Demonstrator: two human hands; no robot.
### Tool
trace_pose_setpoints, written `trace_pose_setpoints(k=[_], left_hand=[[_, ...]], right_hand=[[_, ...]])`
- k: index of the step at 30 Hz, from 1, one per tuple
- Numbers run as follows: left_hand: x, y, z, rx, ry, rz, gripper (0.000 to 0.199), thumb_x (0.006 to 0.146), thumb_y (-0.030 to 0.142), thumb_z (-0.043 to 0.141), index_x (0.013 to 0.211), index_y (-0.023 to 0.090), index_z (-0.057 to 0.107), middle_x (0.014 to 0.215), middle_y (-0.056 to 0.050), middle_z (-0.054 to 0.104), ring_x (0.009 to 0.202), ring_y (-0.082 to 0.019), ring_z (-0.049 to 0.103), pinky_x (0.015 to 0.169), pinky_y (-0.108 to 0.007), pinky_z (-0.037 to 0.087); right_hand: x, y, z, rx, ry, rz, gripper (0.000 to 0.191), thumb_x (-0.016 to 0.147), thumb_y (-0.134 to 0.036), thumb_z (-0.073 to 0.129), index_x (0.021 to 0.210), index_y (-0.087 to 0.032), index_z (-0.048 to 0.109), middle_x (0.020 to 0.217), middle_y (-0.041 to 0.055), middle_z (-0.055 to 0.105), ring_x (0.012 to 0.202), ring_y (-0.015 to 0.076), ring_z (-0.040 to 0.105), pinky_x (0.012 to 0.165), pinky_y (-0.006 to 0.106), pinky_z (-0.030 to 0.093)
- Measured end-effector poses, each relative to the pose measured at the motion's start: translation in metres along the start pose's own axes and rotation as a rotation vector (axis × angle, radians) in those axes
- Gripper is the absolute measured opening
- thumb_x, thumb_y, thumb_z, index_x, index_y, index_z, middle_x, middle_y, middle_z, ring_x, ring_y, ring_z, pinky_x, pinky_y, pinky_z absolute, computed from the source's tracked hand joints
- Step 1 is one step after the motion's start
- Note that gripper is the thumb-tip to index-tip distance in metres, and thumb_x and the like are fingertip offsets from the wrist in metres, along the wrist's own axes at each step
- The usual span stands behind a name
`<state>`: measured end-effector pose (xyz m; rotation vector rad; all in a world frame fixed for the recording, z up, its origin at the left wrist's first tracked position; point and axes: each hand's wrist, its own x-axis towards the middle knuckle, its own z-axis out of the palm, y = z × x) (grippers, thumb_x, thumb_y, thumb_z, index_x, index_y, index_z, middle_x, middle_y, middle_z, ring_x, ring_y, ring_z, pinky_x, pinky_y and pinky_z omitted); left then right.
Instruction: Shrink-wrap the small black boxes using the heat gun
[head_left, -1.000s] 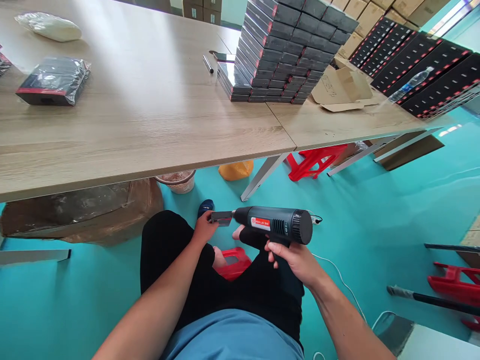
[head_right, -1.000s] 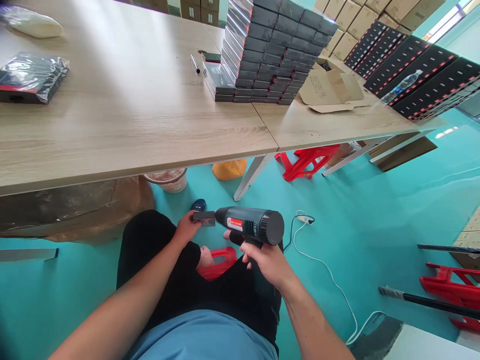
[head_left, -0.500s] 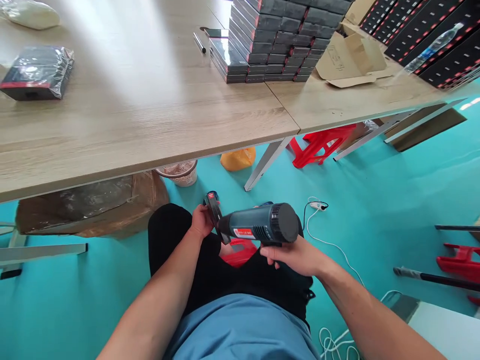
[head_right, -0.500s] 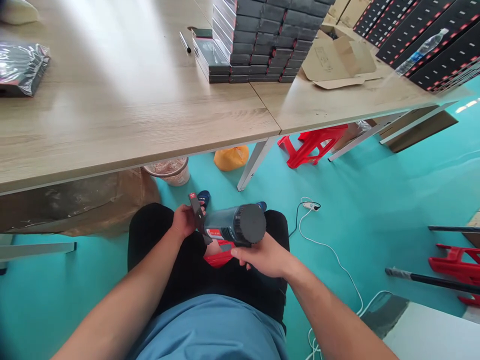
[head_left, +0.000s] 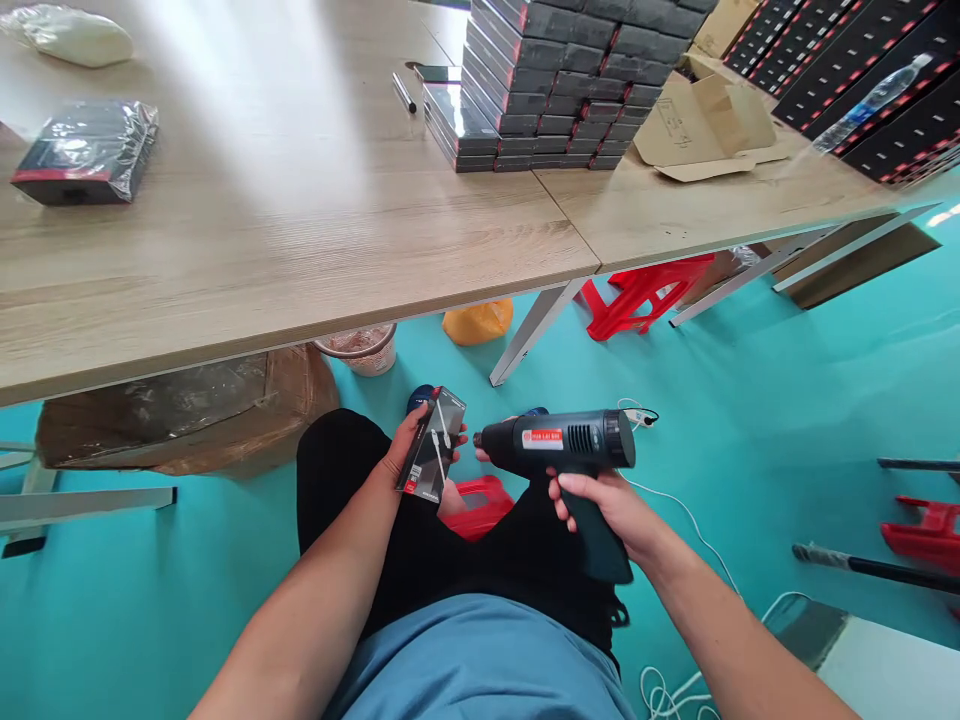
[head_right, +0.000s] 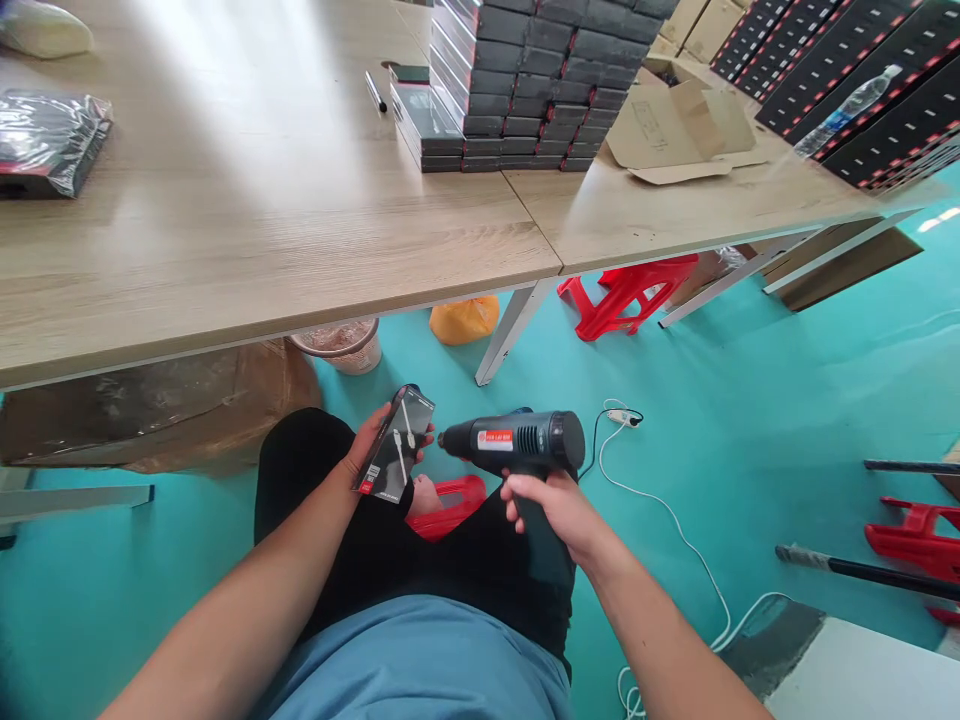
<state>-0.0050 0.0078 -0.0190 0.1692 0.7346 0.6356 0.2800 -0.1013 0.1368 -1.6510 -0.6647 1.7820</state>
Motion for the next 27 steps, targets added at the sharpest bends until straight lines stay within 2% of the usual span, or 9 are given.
trace_pose_setpoints(k=[2,5,9,11,14,16,18,22,27], left_hand=[[-0.004,-0.001,0.005,-0.002,-0.013,-0.005,0.063,0.091,0.051,0.053,0.132,0.004,0.062,0.113,-0.025,0.074,0.106,-0.037,0.072,0.081,-0.048,0.059],[-0.007,-0.002,0.011,-0.017,0.026,0.004,0.057,0.091,0.044,0.056,0.13,0.005,0.065,0.111,-0.023,0.076,0.104,-0.035,0.073,0.088,-0.05,0.058],[-0.007,-0.001,0.011,0.0,0.172,0.008,0.05,0.09,0.048,0.056,0.118,0.009,0.071,0.089,-0.015,0.079,0.087,-0.034,0.076,0.083,-0.049,0.059],[-0.006,-0.001,0.009,0.016,0.187,0.003,0.052,0.089,0.052,0.055,0.115,0.01,0.073,0.084,-0.014,0.078,0.085,-0.035,0.076,0.08,-0.049,0.06],[-0.006,0.0,0.01,-0.022,0.101,-0.007,0.058,0.089,0.056,0.054,0.117,0.008,0.071,0.095,-0.018,0.078,0.096,-0.036,0.075,0.083,-0.048,0.059],[-0.006,0.0,0.012,-0.052,0.044,0.0,0.06,0.09,0.055,0.054,0.123,0.007,0.068,0.107,-0.021,0.077,0.105,-0.035,0.073,0.088,-0.048,0.058],[-0.006,0.0,0.015,-0.058,0.027,0.004,0.062,0.09,0.054,0.054,0.127,0.005,0.066,0.114,-0.023,0.075,0.109,-0.035,0.072,0.091,-0.047,0.058],[-0.005,-0.001,0.015,-0.037,0.051,0.034,0.06,0.092,0.053,0.053,0.126,0.005,0.067,0.111,-0.022,0.076,0.107,-0.034,0.073,0.09,-0.046,0.058],[-0.004,-0.004,0.007,-0.012,0.056,0.03,0.059,0.091,0.054,0.054,0.12,0.006,0.071,0.108,-0.022,0.077,0.106,-0.035,0.073,0.09,-0.047,0.059]], right_hand=[[0.017,-0.007,0.008,0.119,0.059,-0.046,0.029,0.077,-0.036,0.078,0.094,-0.014,0.073,0.078,0.0054,0.071,0.062,0.015,0.064,0.051,0.025,0.053],[0.026,-0.021,0.023,0.176,0.041,-0.107,0.025,0.079,-0.035,0.075,0.093,-0.015,0.073,0.077,0.004,0.071,0.06,0.0137,0.063,0.051,0.023,0.053],[0.01,-0.039,0.034,-0.094,-0.256,-0.093,0.021,0.077,-0.032,0.076,0.089,-0.014,0.073,0.072,0.0041,0.072,0.06,0.0162,0.065,0.051,0.027,0.053],[0.003,-0.046,0.032,-0.249,-0.301,-0.087,0.017,0.076,-0.03,0.076,0.083,-0.015,0.073,0.062,0.0022,0.068,0.057,0.0168,0.063,0.051,0.028,0.052],[0.005,-0.053,0.024,-0.312,-0.084,-0.143,0.011,0.076,-0.028,0.074,0.078,-0.017,0.073,0.056,0.0002,0.065,0.055,0.0155,0.06,0.05,0.026,0.051],[0.012,-0.055,0.024,-0.231,0.055,-0.157,0.011,0.077,-0.029,0.072,0.078,-0.017,0.073,0.062,0.0018,0.068,0.057,0.0147,0.06,0.051,0.025,0.052],[0.019,-0.055,0.03,-0.085,0.06,-0.137,0.014,0.079,-0.031,0.072,0.08,-0.017,0.073,0.071,0.0046,0.072,0.059,0.0144,0.062,0.052,0.024,0.053],[0.026,-0.05,0.046,0.118,-0.056,-0.134,0.021,0.079,-0.033,0.075,0.091,-0.016,0.073,0.081,0.0067,0.074,0.064,0.0155,0.066,0.052,0.024,0.054],[0.023,-0.05,0.04,-0.109,0.091,-0.19,0.017,0.079,-0.032,0.073,0.084,-0.016,0.073,0.066,0.0032,0.07,0.059,0.0148,0.063,0.052,0.024,0.053]])
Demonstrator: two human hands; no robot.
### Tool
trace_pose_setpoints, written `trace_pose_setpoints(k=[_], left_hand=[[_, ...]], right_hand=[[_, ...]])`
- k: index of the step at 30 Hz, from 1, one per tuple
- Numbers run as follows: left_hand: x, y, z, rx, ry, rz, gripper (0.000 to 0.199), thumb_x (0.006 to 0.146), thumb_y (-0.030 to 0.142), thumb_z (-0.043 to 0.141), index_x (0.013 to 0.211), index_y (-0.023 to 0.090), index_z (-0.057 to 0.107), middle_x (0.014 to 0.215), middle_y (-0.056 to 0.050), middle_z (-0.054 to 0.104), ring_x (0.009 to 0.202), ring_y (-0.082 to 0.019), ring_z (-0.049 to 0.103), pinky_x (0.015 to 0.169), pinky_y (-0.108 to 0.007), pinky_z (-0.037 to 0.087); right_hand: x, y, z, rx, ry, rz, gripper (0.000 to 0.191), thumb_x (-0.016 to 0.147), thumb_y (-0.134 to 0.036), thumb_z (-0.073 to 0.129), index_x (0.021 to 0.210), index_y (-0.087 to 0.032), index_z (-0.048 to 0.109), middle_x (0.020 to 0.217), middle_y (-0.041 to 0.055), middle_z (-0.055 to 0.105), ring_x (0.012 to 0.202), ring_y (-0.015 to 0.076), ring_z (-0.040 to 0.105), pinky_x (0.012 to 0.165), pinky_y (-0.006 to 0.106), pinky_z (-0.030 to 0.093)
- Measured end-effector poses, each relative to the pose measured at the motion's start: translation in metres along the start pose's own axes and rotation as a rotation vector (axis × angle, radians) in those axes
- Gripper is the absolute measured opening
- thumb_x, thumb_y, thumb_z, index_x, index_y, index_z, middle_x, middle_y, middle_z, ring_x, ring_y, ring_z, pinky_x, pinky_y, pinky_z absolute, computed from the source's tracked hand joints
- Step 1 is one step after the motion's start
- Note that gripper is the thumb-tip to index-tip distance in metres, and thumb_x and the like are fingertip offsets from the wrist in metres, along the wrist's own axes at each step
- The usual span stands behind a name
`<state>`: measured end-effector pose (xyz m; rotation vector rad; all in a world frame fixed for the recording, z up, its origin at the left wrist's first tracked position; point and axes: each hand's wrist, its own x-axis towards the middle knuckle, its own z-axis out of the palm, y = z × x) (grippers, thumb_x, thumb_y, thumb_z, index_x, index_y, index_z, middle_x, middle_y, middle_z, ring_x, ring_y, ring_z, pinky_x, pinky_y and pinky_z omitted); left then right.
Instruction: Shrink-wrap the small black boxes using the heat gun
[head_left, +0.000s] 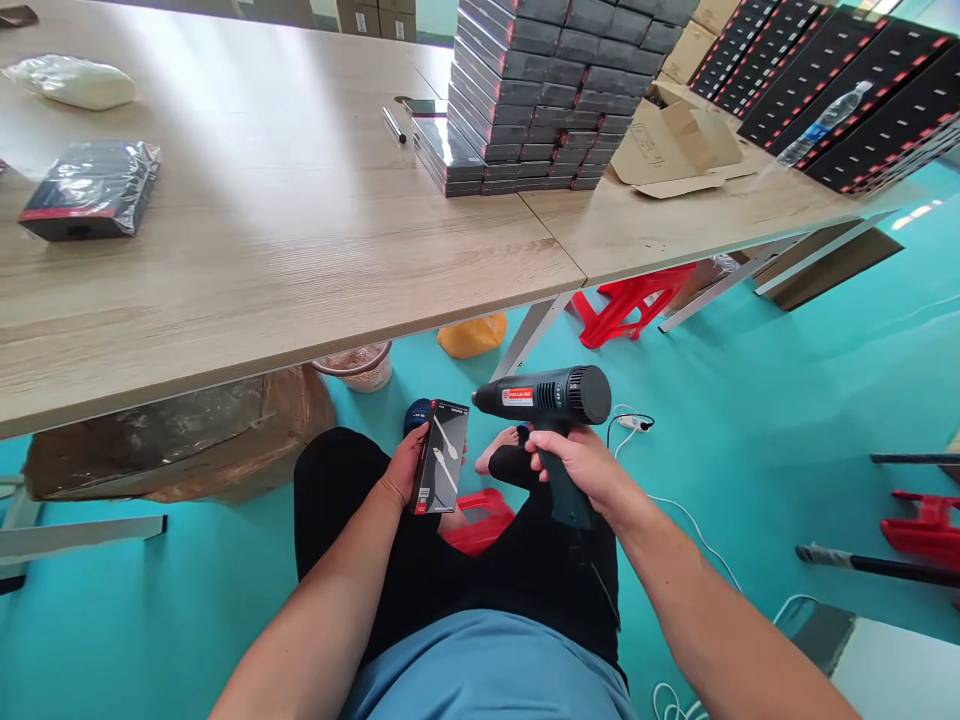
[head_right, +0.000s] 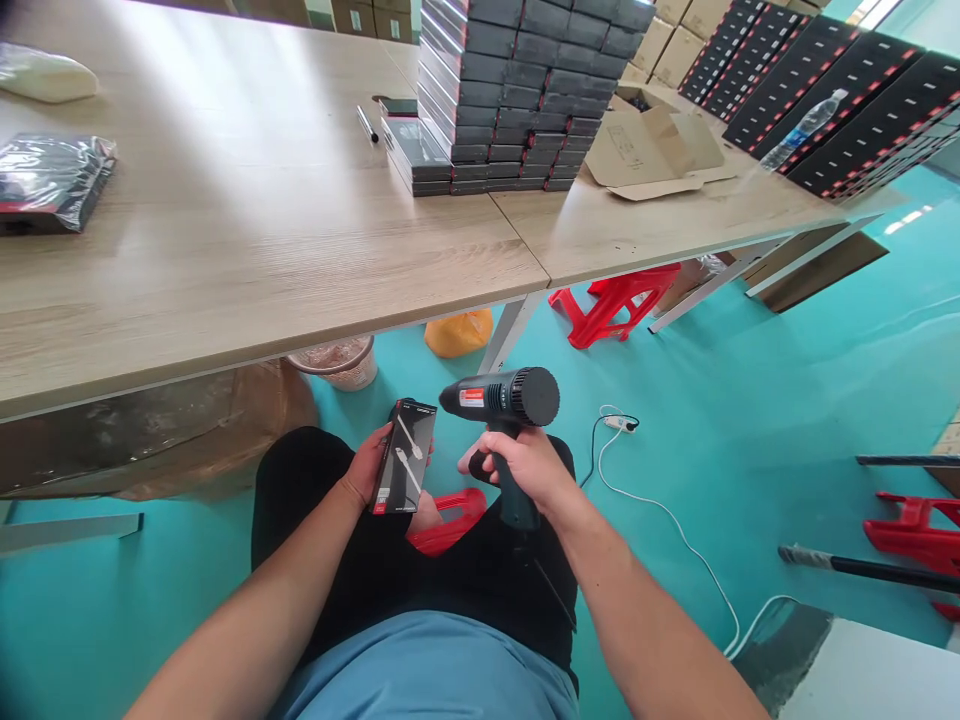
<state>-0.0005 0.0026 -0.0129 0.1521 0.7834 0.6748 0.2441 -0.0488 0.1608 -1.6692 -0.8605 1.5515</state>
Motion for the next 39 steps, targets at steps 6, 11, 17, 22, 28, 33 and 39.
trace_pose_setpoints(k=[6,11,17,22,28,33,39], left_hand=[[0.005,0.0,-0.001,0.046,0.011,0.008,0.059,0.089,0.055,0.054,0.119,0.007,0.072,0.103,-0.021,0.077,0.102,-0.037,0.073,0.088,-0.05,0.059],[0.001,0.003,0.004,0.075,0.057,-0.024,0.059,0.09,0.056,0.051,0.119,0.008,0.072,0.091,-0.018,0.078,0.094,-0.037,0.075,0.085,-0.05,0.059],[0.0,0.003,0.003,0.084,0.148,-0.011,0.055,0.087,0.056,0.055,0.113,0.011,0.074,0.082,-0.014,0.077,0.088,-0.036,0.075,0.08,-0.048,0.06],[-0.002,0.002,0.005,0.033,0.026,-0.029,0.059,0.088,0.057,0.052,0.116,0.009,0.073,0.1,-0.019,0.078,0.099,-0.037,0.074,0.085,-0.05,0.059],[0.001,0.002,0.004,0.06,0.018,-0.015,0.06,0.089,0.055,0.052,0.12,0.008,0.071,0.101,-0.019,0.078,0.102,-0.037,0.073,0.086,-0.048,0.059],[-0.003,0.003,0.005,-0.032,0.019,-0.044,0.058,0.092,0.051,0.049,0.122,0.006,0.07,0.105,-0.02,0.077,0.1,-0.035,0.074,0.085,-0.045,0.06],[-0.003,0.005,0.009,-0.107,0.023,-0.055,0.057,0.094,0.046,0.05,0.126,0.003,0.068,0.104,-0.022,0.077,0.093,-0.035,0.075,0.079,-0.045,0.061]], right_hand=[[-0.006,-0.012,0.0,-0.023,-0.128,0.002,0.017,0.076,-0.032,0.073,0.083,-0.016,0.074,0.071,0.0047,0.072,0.063,0.0168,0.066,0.055,0.027,0.054],[-0.016,-0.015,0.007,-0.129,-0.173,-0.039,0.013,0.078,-0.031,0.071,0.08,-0.018,0.071,0.058,0.0002,0.064,0.056,0.0166,0.062,0.053,0.028,0.052],[-0.036,-0.013,0.008,-0.249,-0.42,0.014,0.014,0.073,-0.031,0.075,0.078,-0.02,0.068,0.06,-0.0011,0.063,0.055,0.0183,0.06,0.051,0.031,0.051],[-0.014,-0.026,0.014,-0.147,-0.161,-0.091,0.014,0.079,-0.031,0.068,0.072,-0.019,0.065,0.062,0.0012,0.063,0.063,0.0179,0.063,0.056,0.028,0.051],[-0.007,-0.027,0.014,-0.174,-0.176,-0.088,0.009,0.075,-0.028,0.069,0.072,-0.02,0.066,0.059,0.0012,0.063,0.06,0.0177,0.06,0.051,0.027,0.049],[-0.004,-0.025,0.003,-0.219,-0.095,-0.03,0.009,0.075,-0.025,0.067,0.07,-0.018,0.067,0.059,0.0023,0.067,0.057,0.0151,0.058,0.05,0.025,0.05],[-0.005,-0.023,-0.012,-0.159,-0.164,-0.008,0.015,0.08,-0.03,0.067,0.074,-0.017,0.07,0.071,0.0043,0.074,0.061,0.0145,0.062,0.055,0.025,0.053]])
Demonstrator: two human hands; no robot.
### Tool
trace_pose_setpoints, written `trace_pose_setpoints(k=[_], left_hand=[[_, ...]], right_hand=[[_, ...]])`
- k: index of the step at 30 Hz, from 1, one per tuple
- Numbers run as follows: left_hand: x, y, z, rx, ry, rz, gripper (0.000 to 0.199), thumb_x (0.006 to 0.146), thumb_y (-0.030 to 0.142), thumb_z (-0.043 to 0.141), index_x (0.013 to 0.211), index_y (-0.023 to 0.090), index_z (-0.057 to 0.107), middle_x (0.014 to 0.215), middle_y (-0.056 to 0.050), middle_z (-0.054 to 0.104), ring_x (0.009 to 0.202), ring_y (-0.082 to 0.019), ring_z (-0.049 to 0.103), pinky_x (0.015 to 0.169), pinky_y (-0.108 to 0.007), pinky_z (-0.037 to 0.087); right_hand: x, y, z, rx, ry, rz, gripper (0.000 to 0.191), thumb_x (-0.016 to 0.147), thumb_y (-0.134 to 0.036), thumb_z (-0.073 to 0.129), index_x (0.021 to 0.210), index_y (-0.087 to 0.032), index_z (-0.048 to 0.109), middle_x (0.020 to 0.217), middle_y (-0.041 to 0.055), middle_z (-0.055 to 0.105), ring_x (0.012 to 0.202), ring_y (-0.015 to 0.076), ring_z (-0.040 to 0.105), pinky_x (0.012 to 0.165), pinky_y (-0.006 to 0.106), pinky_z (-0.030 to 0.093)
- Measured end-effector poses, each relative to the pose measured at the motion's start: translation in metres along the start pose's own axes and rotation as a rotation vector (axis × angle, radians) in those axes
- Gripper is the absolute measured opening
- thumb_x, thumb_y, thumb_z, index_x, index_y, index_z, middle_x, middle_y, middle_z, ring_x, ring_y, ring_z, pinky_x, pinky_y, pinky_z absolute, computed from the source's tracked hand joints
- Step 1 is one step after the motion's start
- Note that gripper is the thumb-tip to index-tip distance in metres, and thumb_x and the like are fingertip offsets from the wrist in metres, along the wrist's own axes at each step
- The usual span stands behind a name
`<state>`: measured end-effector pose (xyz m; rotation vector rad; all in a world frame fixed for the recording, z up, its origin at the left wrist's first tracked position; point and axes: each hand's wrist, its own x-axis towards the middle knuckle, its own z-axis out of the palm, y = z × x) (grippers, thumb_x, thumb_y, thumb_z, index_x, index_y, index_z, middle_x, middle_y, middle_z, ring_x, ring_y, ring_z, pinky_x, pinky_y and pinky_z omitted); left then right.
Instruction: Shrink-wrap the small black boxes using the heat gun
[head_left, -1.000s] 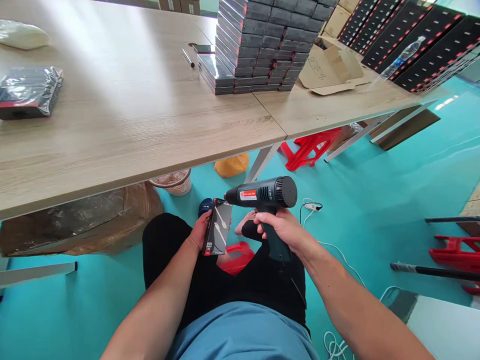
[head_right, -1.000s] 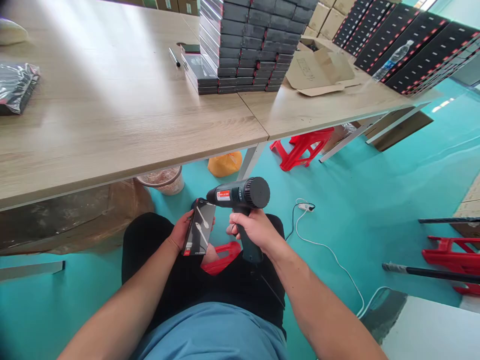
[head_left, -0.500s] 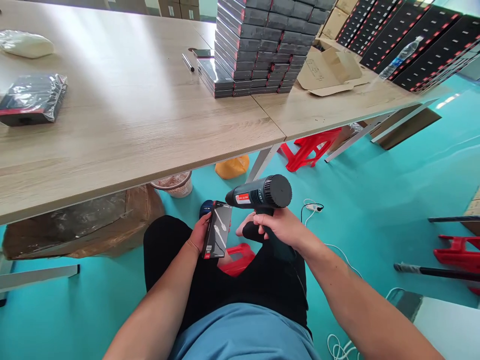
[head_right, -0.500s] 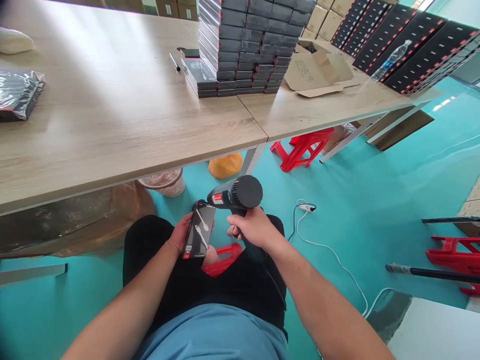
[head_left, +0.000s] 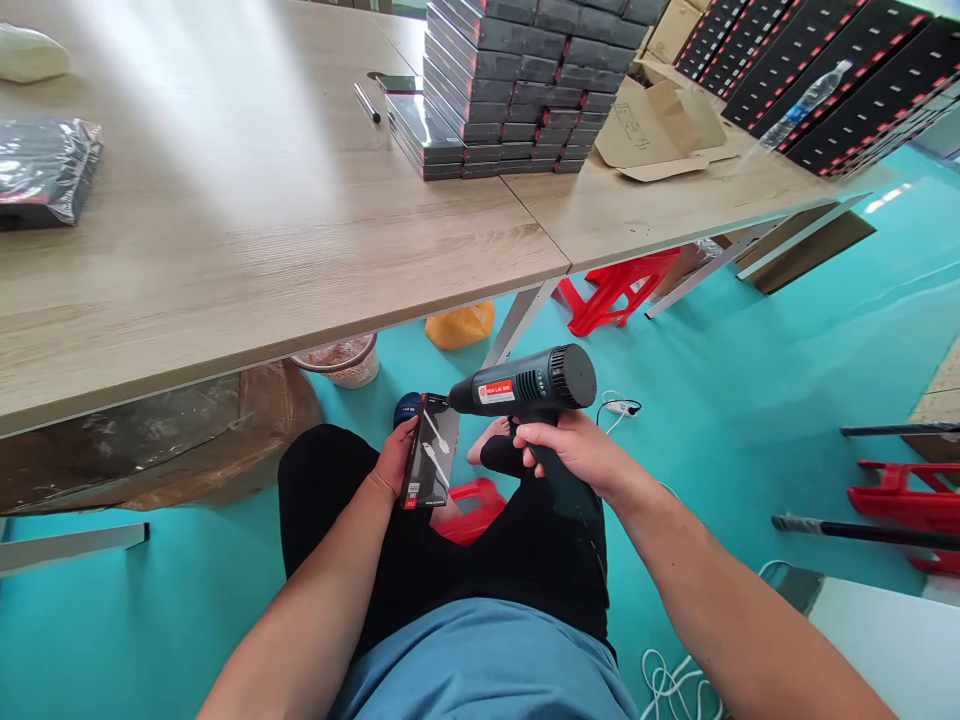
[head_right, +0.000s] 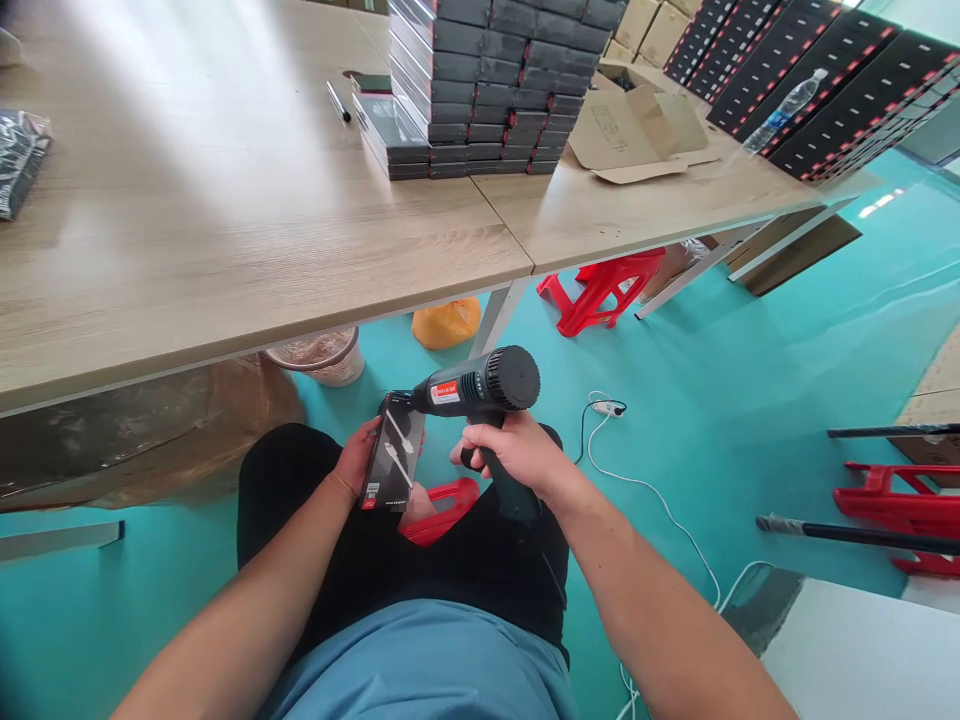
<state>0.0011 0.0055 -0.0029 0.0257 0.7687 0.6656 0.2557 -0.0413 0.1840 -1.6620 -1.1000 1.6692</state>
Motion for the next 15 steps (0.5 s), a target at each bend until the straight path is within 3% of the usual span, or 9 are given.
trace_pose_setpoints(k=[3,8,13,15], left_hand=[[0.003,-0.001,-0.001,-0.013,-0.003,0.0,0.057,0.094,0.046,0.049,0.127,0.003,0.067,0.105,-0.022,0.077,0.092,-0.035,0.075,0.078,-0.046,0.061],[0.003,-0.002,-0.002,-0.006,-0.013,-0.02,0.056,0.093,0.047,0.052,0.124,0.003,0.068,0.099,-0.022,0.077,0.088,-0.036,0.076,0.077,-0.047,0.061],[0.0,0.0,0.002,0.009,0.111,-0.047,0.047,0.093,0.043,0.053,0.117,0.006,0.071,0.082,-0.016,0.077,0.073,-0.033,0.075,0.072,-0.046,0.061],[-0.002,0.0,0.003,0.013,0.125,-0.038,0.048,0.094,0.044,0.052,0.117,0.006,0.071,0.081,-0.016,0.077,0.074,-0.034,0.075,0.073,-0.047,0.061]], right_hand=[[0.0,0.007,-0.003,-0.056,0.001,0.014,0.011,0.078,-0.028,0.068,0.076,-0.017,0.071,0.076,0.0046,0.075,0.059,0.0142,0.06,0.052,0.025,0.052],[-0.003,0.006,0.007,0.006,0.032,-0.037,0.014,0.08,-0.031,0.067,0.078,-0.017,0.07,0.068,0.003,0.07,0.06,0.0148,0.06,0.057,0.027,0.053],[-0.015,-0.002,0.023,-0.136,-0.347,0.004,0.017,0.071,-0.031,0.076,0.08,-0.02,0.067,0.06,-0.0024,0.062,0.053,0.0161,0.058,0.05,0.029,0.051],[-0.013,-0.001,0.021,-0.166,-0.294,-0.012,0.016,0.073,-0.033,0.075,0.075,-0.02,0.066,0.059,-0.0021,0.061,0.053,0.0157,0.057,0.051,0.03,0.051]])
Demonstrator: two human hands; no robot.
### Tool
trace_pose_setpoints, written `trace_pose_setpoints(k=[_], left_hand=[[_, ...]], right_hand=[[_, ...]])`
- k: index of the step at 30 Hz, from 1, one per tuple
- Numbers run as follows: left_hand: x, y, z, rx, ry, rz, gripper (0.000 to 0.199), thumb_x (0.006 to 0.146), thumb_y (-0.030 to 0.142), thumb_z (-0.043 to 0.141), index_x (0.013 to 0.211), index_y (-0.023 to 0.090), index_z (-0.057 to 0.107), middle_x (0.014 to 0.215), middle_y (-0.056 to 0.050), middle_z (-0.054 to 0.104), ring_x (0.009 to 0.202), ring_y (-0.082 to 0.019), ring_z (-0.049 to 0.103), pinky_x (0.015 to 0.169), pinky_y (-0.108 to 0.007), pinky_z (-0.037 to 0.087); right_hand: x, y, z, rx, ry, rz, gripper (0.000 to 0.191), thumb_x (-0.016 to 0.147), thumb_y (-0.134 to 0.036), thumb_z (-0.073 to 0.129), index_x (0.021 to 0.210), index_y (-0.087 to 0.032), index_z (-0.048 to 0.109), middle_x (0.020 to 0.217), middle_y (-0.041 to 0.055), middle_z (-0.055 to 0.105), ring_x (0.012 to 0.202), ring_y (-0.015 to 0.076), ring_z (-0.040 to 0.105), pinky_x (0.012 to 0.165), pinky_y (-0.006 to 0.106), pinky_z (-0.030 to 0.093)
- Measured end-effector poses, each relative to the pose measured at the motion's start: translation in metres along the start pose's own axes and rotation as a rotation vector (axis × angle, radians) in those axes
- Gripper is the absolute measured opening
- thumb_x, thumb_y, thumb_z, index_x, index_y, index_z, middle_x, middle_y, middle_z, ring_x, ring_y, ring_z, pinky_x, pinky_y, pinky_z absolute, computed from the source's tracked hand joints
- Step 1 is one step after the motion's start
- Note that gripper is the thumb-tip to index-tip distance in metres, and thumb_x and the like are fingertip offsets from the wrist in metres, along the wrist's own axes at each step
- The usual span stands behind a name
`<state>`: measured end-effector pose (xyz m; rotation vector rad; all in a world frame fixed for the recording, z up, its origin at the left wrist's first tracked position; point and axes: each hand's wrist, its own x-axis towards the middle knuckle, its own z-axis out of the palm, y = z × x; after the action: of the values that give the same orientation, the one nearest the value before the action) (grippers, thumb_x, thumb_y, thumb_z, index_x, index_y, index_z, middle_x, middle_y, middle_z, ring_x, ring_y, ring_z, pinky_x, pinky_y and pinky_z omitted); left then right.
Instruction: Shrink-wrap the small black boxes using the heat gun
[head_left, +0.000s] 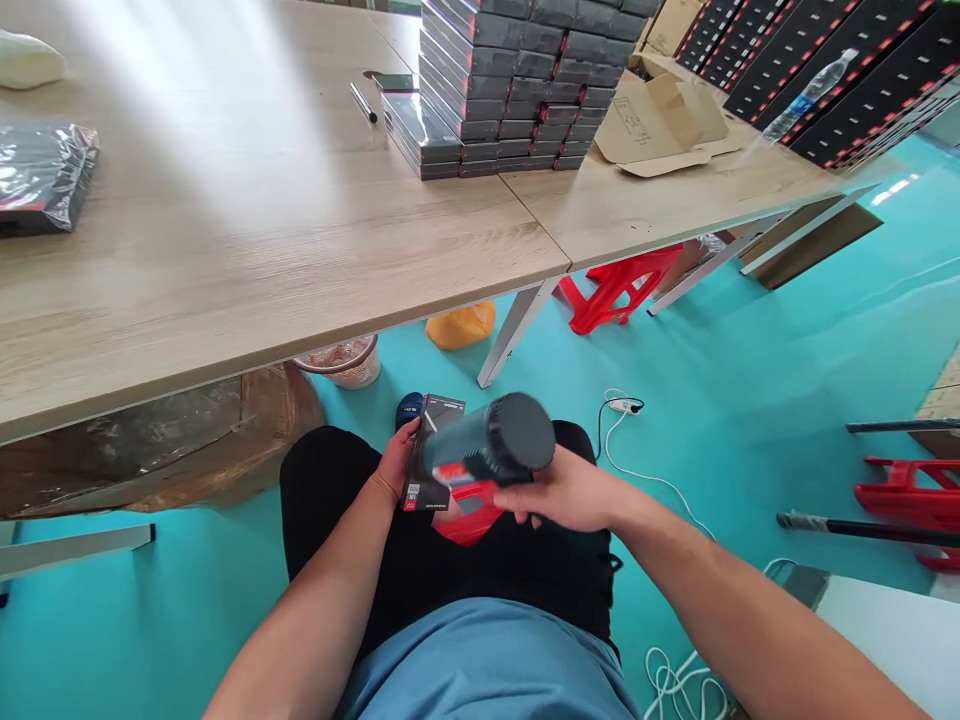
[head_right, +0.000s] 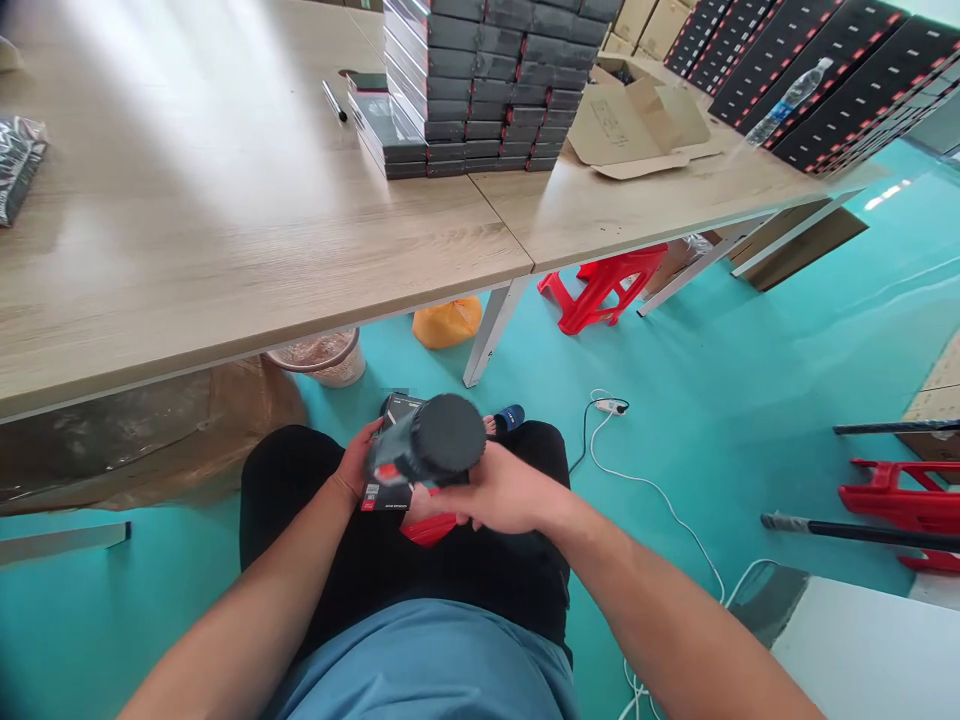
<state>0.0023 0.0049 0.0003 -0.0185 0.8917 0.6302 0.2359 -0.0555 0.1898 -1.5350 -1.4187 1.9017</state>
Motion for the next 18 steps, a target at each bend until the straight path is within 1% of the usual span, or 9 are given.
trace_pose_setpoints(k=[3,4,6,9,11,13,15,17,18], left_hand=[[-0.001,-0.001,0.0,-0.026,-0.089,0.007,0.055,0.095,0.047,0.048,0.124,0.005,0.068,0.092,-0.02,0.078,0.084,-0.035,0.076,0.077,-0.049,0.06],[-0.002,-0.001,0.0,-0.031,-0.115,0.005,0.056,0.095,0.047,0.047,0.126,0.004,0.067,0.095,-0.021,0.077,0.086,-0.035,0.076,0.079,-0.049,0.06],[-0.002,0.0,0.0,-0.026,-0.122,-0.003,0.058,0.095,0.047,0.047,0.127,0.002,0.066,0.097,-0.022,0.077,0.085,-0.034,0.076,0.078,-0.048,0.06],[-0.001,0.002,0.003,-0.034,-0.111,0.018,0.059,0.095,0.048,0.046,0.127,0.002,0.067,0.097,-0.022,0.077,0.084,-0.033,0.076,0.076,-0.046,0.061],[0.0,0.003,0.004,-0.062,-0.12,0.053,0.058,0.096,0.047,0.045,0.128,0.003,0.066,0.102,-0.022,0.077,0.086,-0.033,0.075,0.076,-0.045,0.061],[0.001,0.003,0.004,-0.088,-0.105,0.097,0.058,0.096,0.048,0.046,0.128,0.004,0.065,0.104,-0.022,0.076,0.086,-0.033,0.075,0.074,-0.044,0.061],[0.004,0.004,0.001,-0.119,-0.055,0.157,0.056,0.095,0.048,0.049,0.127,0.005,0.065,0.103,-0.021,0.076,0.084,-0.032,0.074,0.072,-0.044,0.061],[0.007,0.006,-0.003,-0.161,0.031,0.227,0.051,0.093,0.045,0.051,0.124,0.006,0.065,0.098,-0.019,0.075,0.082,-0.03,0.074,0.071,-0.043,0.061],[0.01,0.007,-0.005,-0.187,0.085,0.257,0.048,0.093,0.043,0.051,0.121,0.008,0.065,0.095,-0.018,0.075,0.081,-0.03,0.074,0.071,-0.043,0.061]], right_hand=[[0.005,0.008,-0.014,-0.013,0.263,-0.002,0.015,0.078,-0.032,0.069,0.07,-0.019,0.068,0.061,0.0003,0.064,0.058,0.0155,0.058,0.056,0.029,0.051],[0.006,0.011,-0.019,-0.011,0.298,0.005,0.013,0.079,-0.031,0.068,0.072,-0.019,0.069,0.062,0.0005,0.065,0.059,0.0156,0.058,0.056,0.028,0.051],[0.002,0.018,-0.025,0.006,0.263,0.048,0.012,0.078,-0.031,0.069,0.077,-0.019,0.07,0.06,-0.0001,0.064,0.057,0.0155,0.057,0.054,0.028,0.05],[-0.015,0.029,-0.02,0.038,0.064,0.161,0.016,0.073,-0.032,0.074,0.077,-0.018,0.068,0.057,-0.001,0.062,0.053,0.0154,0.056,0.053,0.03,0.05],[-0.027,0.037,-0.013,0.057,-0.034,0.202,0.019,0.07,-0.033,0.077,0.076,-0.018,0.067,0.06,-0.0007,0.063,0.055,0.0159,0.058,0.054,0.03,0.05],[-0.036,0.045,-0.008,0.1,-0.013,0.191,0.021,0.071,-0.035,0.078,0.079,-0.018,0.067,0.064,-0.0002,0.064,0.06,0.0169,0.059,0.055,0.03,0.051],[-0.039,0.054,-0.005,0.156,0.099,0.165,0.024,0.074,-0.038,0.076,0.084,-0.018,0.068,0.067,0.0007,0.064,0.063,0.0174,0.06,0.057,0.03,0.051],[-0.04,0.06,-0.001,0.21,0.204,0.15,0.027,0.076,-0.041,0.074,0.088,-0.017,0.069,0.072,0.0017,0.066,0.065,0.0172,0.061,0.058,0.03,0.052],[-0.04,0.062,0.003,0.232,0.216,0.148,0.027,0.077,-0.042,0.074,0.088,-0.017,0.07,0.074,0.0022,0.067,0.065,0.017,0.061,0.058,0.03,0.052]])
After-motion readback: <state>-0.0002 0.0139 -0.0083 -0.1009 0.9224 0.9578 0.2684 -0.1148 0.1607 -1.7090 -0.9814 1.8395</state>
